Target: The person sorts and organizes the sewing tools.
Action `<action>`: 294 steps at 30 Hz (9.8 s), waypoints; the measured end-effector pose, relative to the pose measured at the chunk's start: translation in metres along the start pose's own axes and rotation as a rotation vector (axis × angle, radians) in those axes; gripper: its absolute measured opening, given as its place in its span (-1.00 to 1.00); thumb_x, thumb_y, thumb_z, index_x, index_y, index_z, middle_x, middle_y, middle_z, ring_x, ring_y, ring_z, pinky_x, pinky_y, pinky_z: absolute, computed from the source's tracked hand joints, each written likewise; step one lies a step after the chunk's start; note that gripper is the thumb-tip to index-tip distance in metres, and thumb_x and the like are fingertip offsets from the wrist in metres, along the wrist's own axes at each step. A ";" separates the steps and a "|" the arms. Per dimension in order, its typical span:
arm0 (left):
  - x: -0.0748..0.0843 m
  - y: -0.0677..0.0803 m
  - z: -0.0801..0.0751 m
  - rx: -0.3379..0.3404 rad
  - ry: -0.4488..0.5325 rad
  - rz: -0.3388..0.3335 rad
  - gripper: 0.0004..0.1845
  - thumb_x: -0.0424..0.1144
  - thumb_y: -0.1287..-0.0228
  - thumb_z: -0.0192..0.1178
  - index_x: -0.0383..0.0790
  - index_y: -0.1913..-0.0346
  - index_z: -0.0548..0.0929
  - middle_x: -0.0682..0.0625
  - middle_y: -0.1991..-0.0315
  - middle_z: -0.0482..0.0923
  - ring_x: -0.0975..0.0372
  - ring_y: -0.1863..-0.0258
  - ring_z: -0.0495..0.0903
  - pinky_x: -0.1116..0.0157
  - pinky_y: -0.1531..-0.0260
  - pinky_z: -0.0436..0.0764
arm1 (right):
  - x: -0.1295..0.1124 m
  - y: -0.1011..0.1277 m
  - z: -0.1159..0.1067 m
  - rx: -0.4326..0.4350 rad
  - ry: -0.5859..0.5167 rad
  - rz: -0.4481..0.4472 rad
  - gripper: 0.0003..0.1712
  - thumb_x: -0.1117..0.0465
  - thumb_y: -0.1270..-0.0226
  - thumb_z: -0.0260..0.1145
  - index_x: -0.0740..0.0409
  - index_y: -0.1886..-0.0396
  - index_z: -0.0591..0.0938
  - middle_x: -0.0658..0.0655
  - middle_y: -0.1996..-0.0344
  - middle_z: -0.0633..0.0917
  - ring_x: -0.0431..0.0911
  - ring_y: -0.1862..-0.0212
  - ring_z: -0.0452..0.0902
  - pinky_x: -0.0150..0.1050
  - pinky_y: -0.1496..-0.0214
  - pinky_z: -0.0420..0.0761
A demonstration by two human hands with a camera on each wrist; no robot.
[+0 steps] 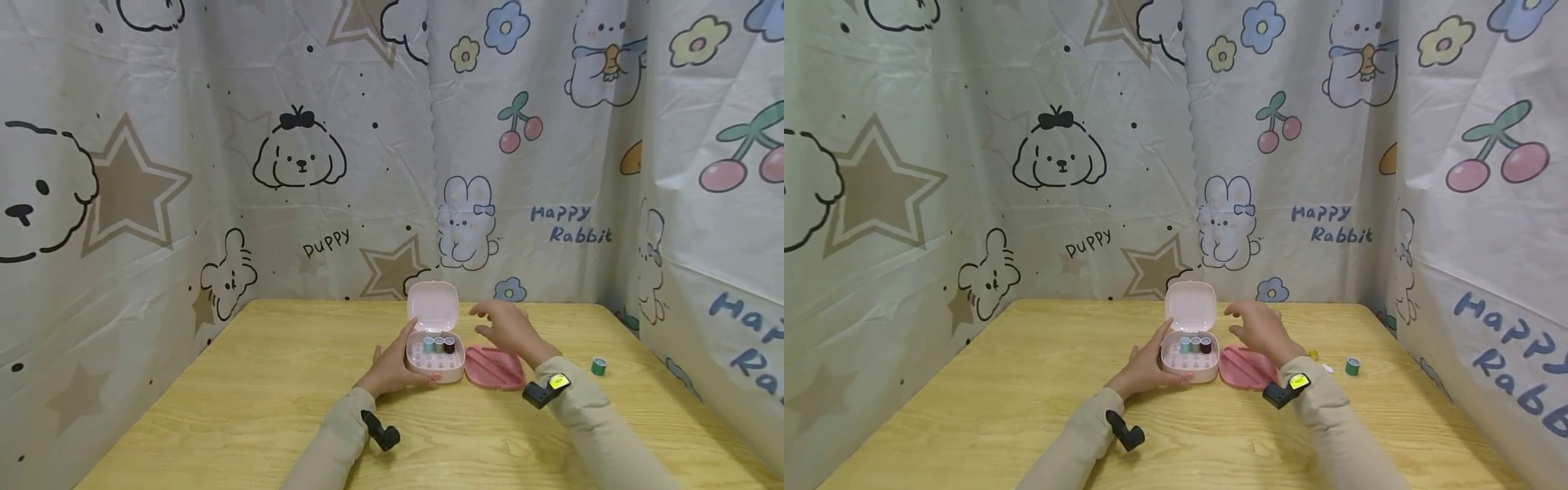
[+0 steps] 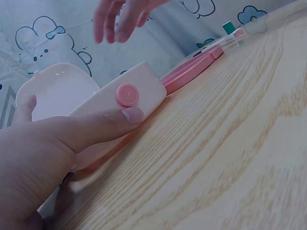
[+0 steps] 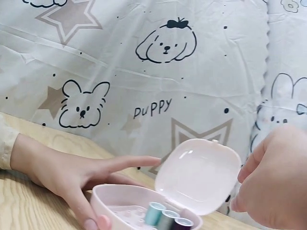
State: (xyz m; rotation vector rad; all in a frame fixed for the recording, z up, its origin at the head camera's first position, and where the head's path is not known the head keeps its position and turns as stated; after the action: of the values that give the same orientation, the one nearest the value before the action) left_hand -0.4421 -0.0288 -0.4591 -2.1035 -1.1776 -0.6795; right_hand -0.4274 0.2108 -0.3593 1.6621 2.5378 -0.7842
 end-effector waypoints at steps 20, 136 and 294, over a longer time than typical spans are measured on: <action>0.000 0.002 0.001 0.010 -0.008 0.006 0.45 0.21 0.18 0.69 0.19 -0.70 -0.10 -0.03 -0.59 0.18 -0.02 -0.53 0.20 -0.36 -0.42 -0.34 | 0.068 0.051 -0.047 0.103 -0.002 0.148 -0.61 0.27 -0.39 0.42 0.31 -0.16 0.66 0.40 -0.07 0.67 0.34 -0.07 0.61 0.29 0.05 0.59; 0.001 0.001 -0.001 0.000 -0.017 0.002 0.44 0.26 0.19 0.67 0.24 -0.69 -0.09 0.01 -0.59 0.20 0.02 -0.52 0.22 -0.34 -0.43 -0.34 | 0.156 0.146 -0.025 0.314 0.105 0.228 -0.60 0.50 -0.23 0.38 0.50 -0.09 0.63 0.59 -0.03 0.57 0.52 -0.05 0.50 0.43 0.00 0.49; 0.002 0.004 -0.005 0.014 -0.031 0.034 0.42 0.28 0.09 0.61 0.16 -0.70 -0.17 0.02 -0.59 0.18 0.08 -0.50 0.26 -0.43 -0.38 -0.27 | -0.075 -0.030 0.080 0.162 -0.167 -0.193 -0.70 0.41 -0.19 0.56 0.24 0.08 0.73 0.18 0.14 0.71 0.02 0.15 0.73 -0.01 0.02 0.71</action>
State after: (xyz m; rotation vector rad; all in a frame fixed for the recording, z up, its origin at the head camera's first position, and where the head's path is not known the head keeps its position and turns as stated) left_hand -0.4382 -0.0323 -0.4553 -2.1249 -1.1579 -0.6234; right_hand -0.4409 0.1041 -0.3966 1.3338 2.6036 -1.1200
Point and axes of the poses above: each hand's wrist, its own y-axis away from the middle knuckle, its own z-axis out of the palm, x = y × z, the point moved 5 cm from there along -y, towards the middle knuckle
